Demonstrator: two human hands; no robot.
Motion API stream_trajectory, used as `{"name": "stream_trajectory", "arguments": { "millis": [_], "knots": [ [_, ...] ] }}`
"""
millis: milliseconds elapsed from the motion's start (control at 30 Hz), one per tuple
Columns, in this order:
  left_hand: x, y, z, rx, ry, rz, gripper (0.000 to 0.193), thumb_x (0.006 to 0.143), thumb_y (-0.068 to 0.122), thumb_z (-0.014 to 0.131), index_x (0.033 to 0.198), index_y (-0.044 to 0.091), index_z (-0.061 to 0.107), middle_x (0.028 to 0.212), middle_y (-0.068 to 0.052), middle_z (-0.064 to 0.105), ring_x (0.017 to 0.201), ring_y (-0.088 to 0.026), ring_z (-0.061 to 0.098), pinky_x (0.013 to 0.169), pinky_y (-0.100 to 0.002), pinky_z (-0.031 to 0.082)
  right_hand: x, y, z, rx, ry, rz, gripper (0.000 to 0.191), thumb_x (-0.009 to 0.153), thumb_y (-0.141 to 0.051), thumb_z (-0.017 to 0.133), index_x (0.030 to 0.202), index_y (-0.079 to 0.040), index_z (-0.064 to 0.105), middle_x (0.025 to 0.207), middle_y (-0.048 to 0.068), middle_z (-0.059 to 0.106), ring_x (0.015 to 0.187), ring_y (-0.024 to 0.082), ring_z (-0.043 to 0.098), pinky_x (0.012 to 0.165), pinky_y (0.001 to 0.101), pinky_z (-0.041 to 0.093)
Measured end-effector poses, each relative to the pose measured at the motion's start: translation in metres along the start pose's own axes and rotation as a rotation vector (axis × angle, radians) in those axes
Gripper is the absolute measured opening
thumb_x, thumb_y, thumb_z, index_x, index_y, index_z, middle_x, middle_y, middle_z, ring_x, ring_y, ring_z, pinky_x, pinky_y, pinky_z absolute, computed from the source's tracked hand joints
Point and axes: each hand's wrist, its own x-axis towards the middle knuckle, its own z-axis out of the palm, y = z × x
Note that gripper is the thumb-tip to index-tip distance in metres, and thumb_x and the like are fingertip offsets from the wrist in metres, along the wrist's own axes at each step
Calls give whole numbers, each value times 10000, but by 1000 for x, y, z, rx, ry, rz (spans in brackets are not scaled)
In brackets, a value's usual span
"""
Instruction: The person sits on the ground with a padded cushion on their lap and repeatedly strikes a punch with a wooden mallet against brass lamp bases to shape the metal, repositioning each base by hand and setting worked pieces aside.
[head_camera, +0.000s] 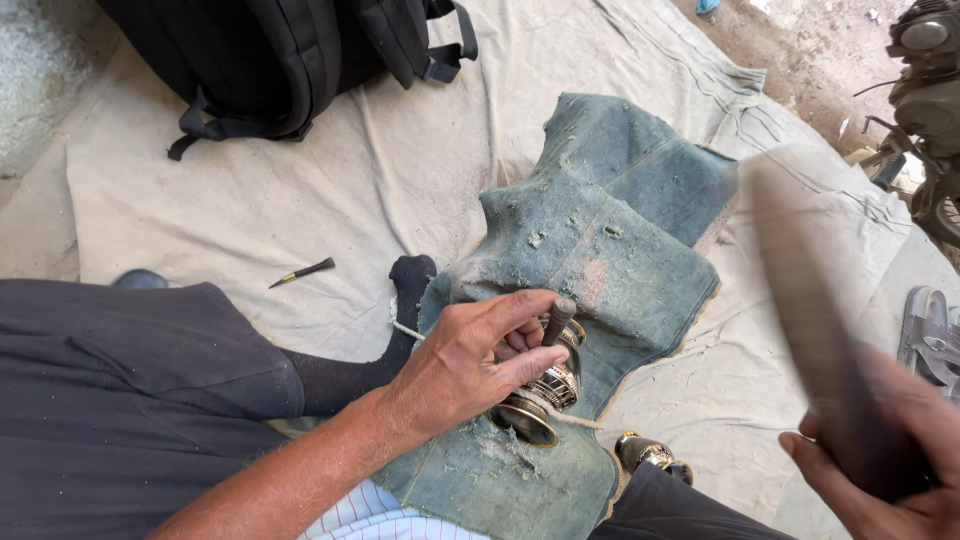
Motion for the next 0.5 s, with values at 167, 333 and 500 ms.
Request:
{"name": "stream_trajectory", "arguments": {
  "millis": [167,333,500],
  "knots": [
    [1,2,-1,3,-20,46,454,896,196,804,1311,84,658,869,-29,692,748,-81,674,640,-237,616,19,-7,-1,-63,-50,111,702,710,69,785,1382,-117,695,903,94,738,745,171,736,684,306,587],
    [1,3,-2,2,-25,43,444,895,179,804,1306,84,668,868,-30,688,744,-82,670,642,-229,612,25,-6,-8,49,-57,160,595,751,44,810,1316,-105,698,806,91,671,742,191,699,721,312,582],
    [1,4,-2,-27,-8,50,432,893,171,811,1287,68,665,871,-30,688,754,-85,677,661,-226,621,24,-13,-11,0,-63,-50,632,704,37,761,1313,-114,685,869,70,724,780,137,730,705,277,571]
  ]
}}
